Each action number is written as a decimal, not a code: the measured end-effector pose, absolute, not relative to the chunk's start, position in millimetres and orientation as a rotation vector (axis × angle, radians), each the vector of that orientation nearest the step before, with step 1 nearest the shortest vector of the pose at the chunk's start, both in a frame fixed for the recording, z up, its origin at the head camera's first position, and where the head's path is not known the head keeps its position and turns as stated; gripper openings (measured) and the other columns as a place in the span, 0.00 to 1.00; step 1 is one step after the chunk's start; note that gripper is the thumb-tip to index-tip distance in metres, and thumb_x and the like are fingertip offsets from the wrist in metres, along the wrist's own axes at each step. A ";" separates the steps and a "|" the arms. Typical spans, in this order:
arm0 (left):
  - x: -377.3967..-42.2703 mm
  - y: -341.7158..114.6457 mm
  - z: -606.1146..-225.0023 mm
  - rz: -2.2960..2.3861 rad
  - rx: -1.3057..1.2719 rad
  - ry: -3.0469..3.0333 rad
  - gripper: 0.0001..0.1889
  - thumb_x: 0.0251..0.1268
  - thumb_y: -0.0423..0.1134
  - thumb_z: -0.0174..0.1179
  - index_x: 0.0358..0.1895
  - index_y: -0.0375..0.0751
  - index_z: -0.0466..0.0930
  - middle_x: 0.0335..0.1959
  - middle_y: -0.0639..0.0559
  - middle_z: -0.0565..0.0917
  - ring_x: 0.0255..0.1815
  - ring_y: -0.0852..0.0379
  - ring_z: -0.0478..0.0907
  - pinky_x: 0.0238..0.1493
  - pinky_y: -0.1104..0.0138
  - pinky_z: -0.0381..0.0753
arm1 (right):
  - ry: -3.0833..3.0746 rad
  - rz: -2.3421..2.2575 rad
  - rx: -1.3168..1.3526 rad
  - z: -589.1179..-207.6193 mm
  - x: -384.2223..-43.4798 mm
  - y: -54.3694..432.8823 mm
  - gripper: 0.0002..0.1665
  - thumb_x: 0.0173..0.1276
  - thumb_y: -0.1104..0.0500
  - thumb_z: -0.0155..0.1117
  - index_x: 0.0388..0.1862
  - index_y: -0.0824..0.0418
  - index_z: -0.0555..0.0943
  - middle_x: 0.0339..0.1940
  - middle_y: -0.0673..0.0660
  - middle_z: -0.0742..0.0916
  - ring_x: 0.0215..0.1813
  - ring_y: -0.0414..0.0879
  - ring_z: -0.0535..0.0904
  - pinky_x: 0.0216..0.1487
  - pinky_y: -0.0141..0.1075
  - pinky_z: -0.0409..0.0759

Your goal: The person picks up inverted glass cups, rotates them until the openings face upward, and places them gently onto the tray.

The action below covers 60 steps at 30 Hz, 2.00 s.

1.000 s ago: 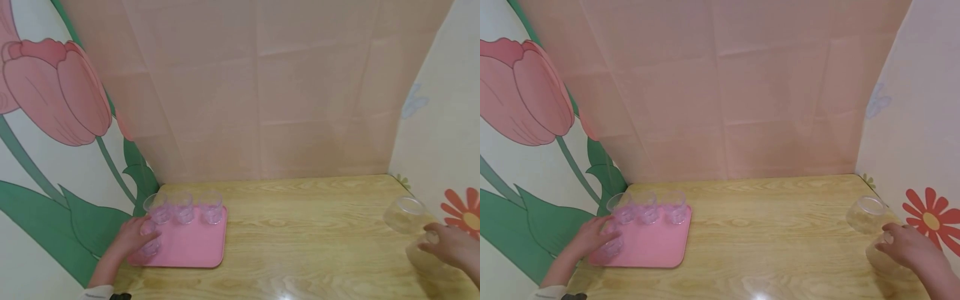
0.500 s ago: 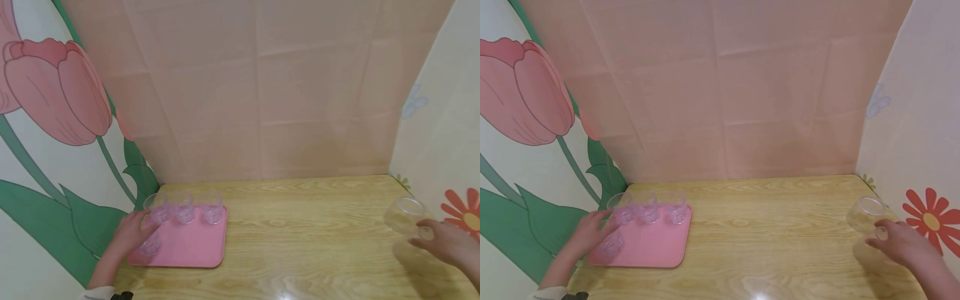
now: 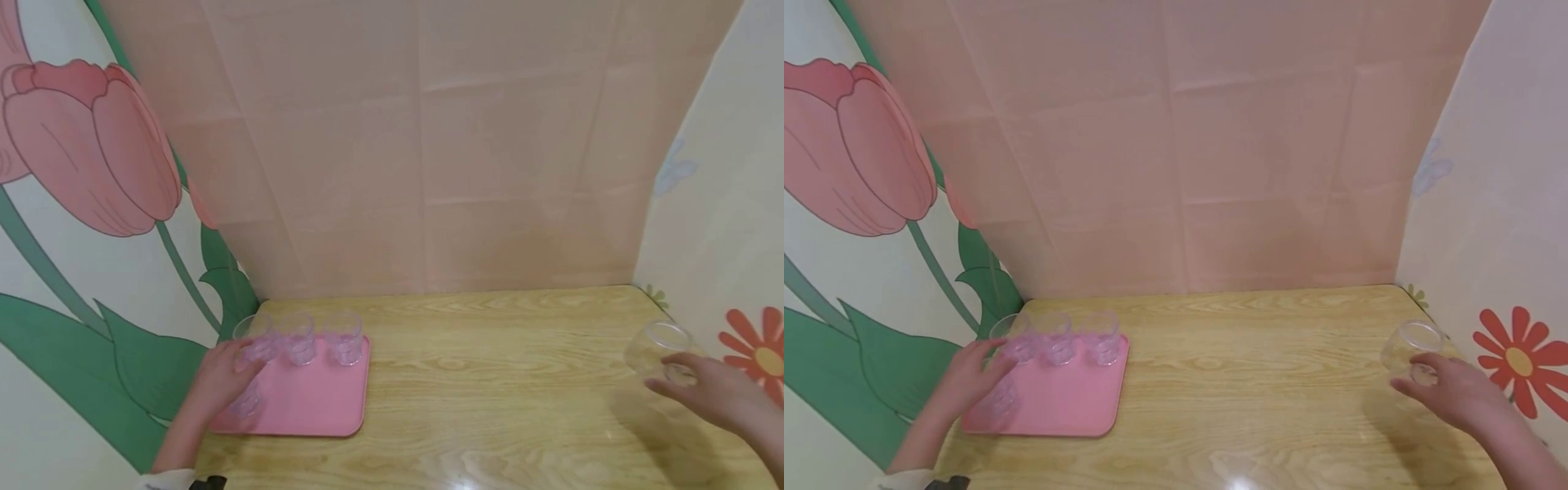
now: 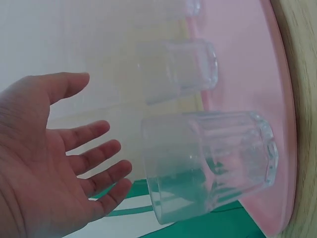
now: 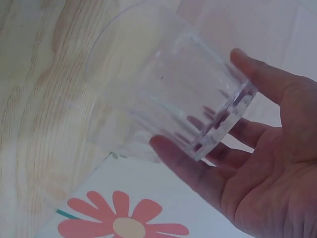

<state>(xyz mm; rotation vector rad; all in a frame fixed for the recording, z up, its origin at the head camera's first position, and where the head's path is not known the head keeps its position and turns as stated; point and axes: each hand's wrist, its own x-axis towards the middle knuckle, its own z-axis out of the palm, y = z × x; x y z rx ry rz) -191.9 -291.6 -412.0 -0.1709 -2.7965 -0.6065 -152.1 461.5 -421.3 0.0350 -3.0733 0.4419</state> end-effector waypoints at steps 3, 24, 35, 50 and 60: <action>-190.5 -286.5 -409.5 -0.637 -0.178 -2.780 0.28 0.69 0.50 0.62 0.62 0.32 0.77 0.60 0.29 0.78 0.64 0.27 0.69 0.62 0.34 0.67 | -3.077 0.467 0.045 -419.8 -153.5 456.6 0.43 0.71 0.36 0.62 0.58 0.76 0.76 0.51 0.86 0.78 0.48 0.83 0.75 0.38 0.65 0.76; -194.0 -253.3 -410.9 -0.835 -0.118 -2.720 0.26 0.73 0.49 0.60 0.64 0.32 0.77 0.62 0.32 0.78 0.66 0.32 0.69 0.65 0.36 0.66 | -3.140 0.972 0.061 -420.4 -156.8 431.5 0.43 0.80 0.39 0.50 0.73 0.75 0.62 0.60 0.86 0.74 0.43 0.56 0.85 0.36 0.50 0.83; -194.3 -239.7 -414.4 -0.869 -0.129 -2.711 0.27 0.73 0.52 0.59 0.64 0.36 0.76 0.63 0.34 0.77 0.66 0.35 0.70 0.64 0.38 0.70 | -3.077 1.144 0.065 -426.9 -156.3 415.8 0.41 0.81 0.42 0.50 0.74 0.75 0.62 0.59 0.78 0.77 0.47 0.52 0.84 0.36 0.38 0.85; -202.2 -224.5 -421.7 -0.967 -0.164 -2.643 0.26 0.72 0.54 0.61 0.63 0.39 0.78 0.61 0.39 0.79 0.59 0.38 0.76 0.55 0.44 0.79 | -3.010 1.326 0.035 -428.5 -159.4 395.7 0.41 0.82 0.40 0.47 0.75 0.74 0.62 0.70 0.81 0.69 0.54 0.62 0.83 0.42 0.41 0.86; -206.1 -217.1 -421.6 -1.038 -0.186 -2.624 0.25 0.72 0.50 0.63 0.65 0.39 0.77 0.61 0.41 0.79 0.59 0.39 0.77 0.55 0.45 0.79 | -2.978 1.460 0.006 -431.8 -163.5 383.5 0.42 0.82 0.39 0.46 0.76 0.72 0.60 0.70 0.79 0.70 0.62 0.68 0.77 0.49 0.47 0.85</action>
